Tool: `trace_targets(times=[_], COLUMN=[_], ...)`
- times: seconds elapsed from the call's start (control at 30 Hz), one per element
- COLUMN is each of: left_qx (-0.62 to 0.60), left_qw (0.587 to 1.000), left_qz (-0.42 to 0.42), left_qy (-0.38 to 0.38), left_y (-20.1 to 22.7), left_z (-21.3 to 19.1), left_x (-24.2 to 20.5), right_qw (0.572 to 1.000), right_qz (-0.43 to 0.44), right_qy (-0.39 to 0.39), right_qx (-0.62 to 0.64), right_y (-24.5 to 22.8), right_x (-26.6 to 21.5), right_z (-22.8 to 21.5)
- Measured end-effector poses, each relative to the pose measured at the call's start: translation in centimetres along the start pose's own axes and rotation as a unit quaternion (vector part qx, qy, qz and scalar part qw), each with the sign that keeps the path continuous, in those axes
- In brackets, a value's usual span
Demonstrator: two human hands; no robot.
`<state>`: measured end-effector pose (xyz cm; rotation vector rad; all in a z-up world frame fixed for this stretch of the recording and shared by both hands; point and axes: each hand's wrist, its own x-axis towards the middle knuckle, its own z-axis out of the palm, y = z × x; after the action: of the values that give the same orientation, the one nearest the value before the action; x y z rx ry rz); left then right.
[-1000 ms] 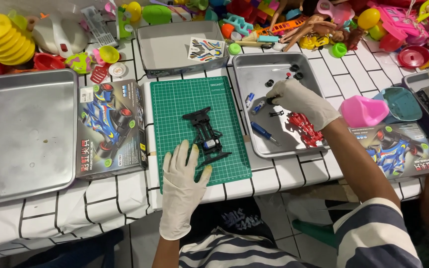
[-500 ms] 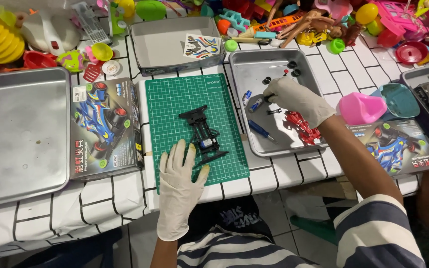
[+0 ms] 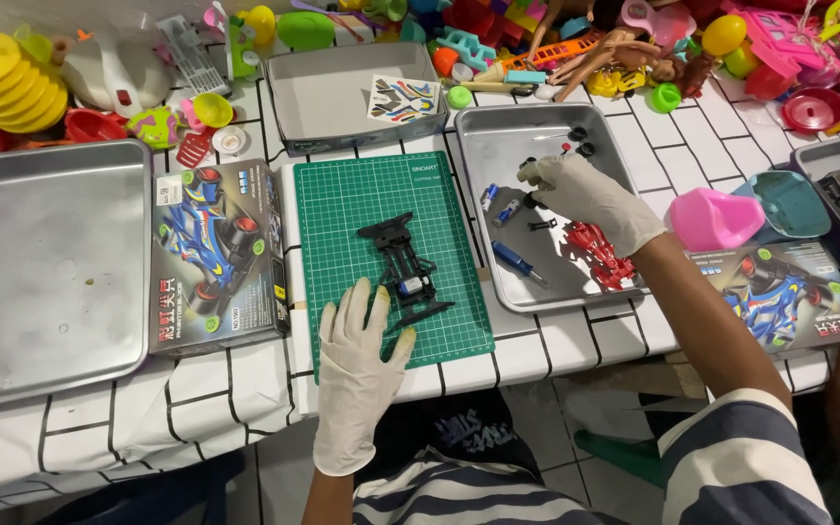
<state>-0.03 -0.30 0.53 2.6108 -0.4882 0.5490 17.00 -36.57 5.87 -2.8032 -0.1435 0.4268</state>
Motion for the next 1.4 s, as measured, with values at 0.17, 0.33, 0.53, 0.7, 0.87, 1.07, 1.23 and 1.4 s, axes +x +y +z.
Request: trace_targets(times=[0.17, 0.33, 0.53, 0.7, 0.87, 1.07, 1.23, 1.4], left_qx=[-0.002, -0.013, -0.009, -0.019, 0.011, 0.011, 0.024, 0.046], left_qw=[1.000, 0.999, 1.000, 0.999, 0.999, 0.999, 0.999, 0.999], left_qz=[0.001, -0.013, -0.004, -0.013, -0.010, -0.013, -0.005, 0.002], left_qy=[-0.005, -0.034, -0.011, -0.026, -0.028, -0.038, -0.037, -0.029], left_y=[-0.2, -0.2, -0.1, -0.1, -0.2, -0.2, -0.1, -0.2], left_z=[0.1, 0.1, 0.0, -0.1, 0.3, 0.4, 0.1, 0.5], left_x=[0.0, 0.0, 0.0, 0.1, 0.1, 0.3, 0.8, 0.5], right_qw=[0.997, 0.999, 1.000, 0.999, 0.999, 0.998, 0.998, 0.998], right_qz=[-0.058, -0.034, 0.012, 0.031, 0.038, 0.043, 0.027, 0.021], right_qy=[0.043, 0.024, 0.011, 0.021, 0.022, -0.004, -0.017, -0.010], right_qx=[0.016, 0.007, 0.020, 0.021, 0.005, -0.052, -0.059, -0.063], right_y=[-0.7, -1.4, -1.4, -0.9, -1.3, -2.7, -2.9, -2.3], right_x=[-0.9, -1.5, -1.5, -0.9, -0.8, -0.7, -0.6, -0.4], right_z=[0.0, -0.5, -0.2, 0.5, 0.4, -0.2, -0.1, 0.2])
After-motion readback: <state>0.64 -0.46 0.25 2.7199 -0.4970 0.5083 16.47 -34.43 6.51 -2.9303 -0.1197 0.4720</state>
